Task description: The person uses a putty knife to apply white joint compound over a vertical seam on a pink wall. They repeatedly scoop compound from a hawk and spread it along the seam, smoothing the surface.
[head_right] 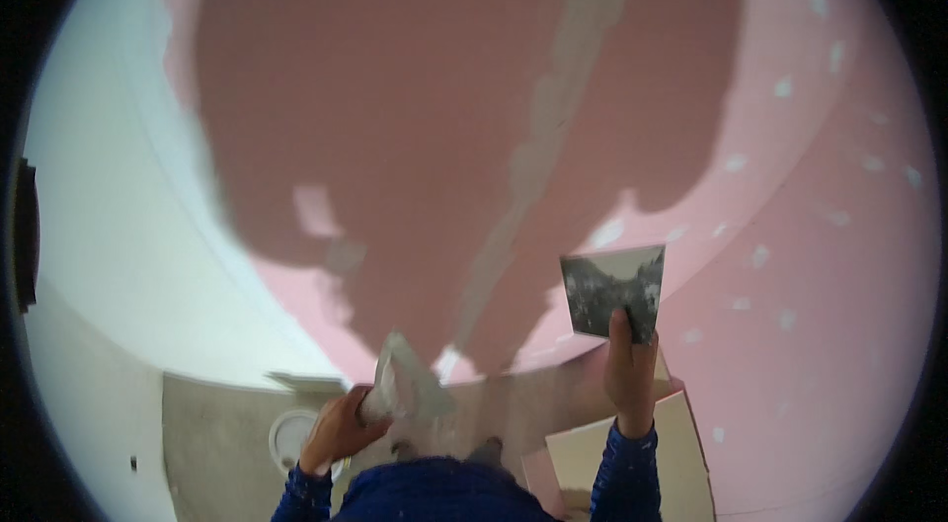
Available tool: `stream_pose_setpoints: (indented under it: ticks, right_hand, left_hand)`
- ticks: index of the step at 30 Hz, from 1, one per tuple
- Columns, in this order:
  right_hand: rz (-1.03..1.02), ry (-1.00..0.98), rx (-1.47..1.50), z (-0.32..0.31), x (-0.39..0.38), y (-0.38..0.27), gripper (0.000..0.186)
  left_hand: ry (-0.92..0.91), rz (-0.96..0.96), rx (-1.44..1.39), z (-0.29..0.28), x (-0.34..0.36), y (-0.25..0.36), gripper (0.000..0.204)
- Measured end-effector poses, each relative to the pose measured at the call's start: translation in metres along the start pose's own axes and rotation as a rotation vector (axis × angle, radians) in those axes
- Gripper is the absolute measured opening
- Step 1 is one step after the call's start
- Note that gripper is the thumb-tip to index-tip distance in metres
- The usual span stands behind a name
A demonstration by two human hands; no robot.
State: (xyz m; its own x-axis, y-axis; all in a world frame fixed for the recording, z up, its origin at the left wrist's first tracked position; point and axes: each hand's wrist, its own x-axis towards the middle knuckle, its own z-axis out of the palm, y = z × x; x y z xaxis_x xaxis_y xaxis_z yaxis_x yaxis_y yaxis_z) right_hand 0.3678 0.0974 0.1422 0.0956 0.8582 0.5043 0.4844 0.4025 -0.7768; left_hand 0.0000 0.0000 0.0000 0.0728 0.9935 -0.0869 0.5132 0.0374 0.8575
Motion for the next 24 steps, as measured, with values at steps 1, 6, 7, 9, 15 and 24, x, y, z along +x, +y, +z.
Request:
stream_pose_setpoints:
  ticks: [1, 6, 7, 9, 15, 24]
  right_hand:
    - [0.158, -0.004, -0.087, 0.0, -0.015, 0.027, 0.037]
    - [0.637, -0.256, 0.034, -0.032, -0.071, 0.094, 0.036]
    - [0.654, -0.25, 0.103, -0.036, -0.076, 0.101, 0.037]
    - [0.731, -0.329, 0.202, -0.042, -0.079, 0.109, 0.043]
    - [0.605, -0.568, -0.254, -0.117, -0.065, 0.116, 0.055]
    - [0.662, -1.454, -0.649, -0.175, -0.123, 0.129, 0.029]
  left_hand:
    - [0.04, 0.012, 0.013, 0.003, -0.001, 0.001, 0.057]
    - [-0.011, -0.207, -0.205, 0.014, 0.003, 0.016, 0.055]
    - [-0.011, -0.201, -0.202, 0.017, 0.005, 0.019, 0.056]
    - [0.0, -0.171, -0.194, 0.021, 0.012, 0.025, 0.056]
    - [0.015, -0.047, -0.169, 0.022, 0.034, 0.012, 0.049]
    - [-0.025, -0.124, -0.203, 0.023, 0.041, -0.003, 0.038]
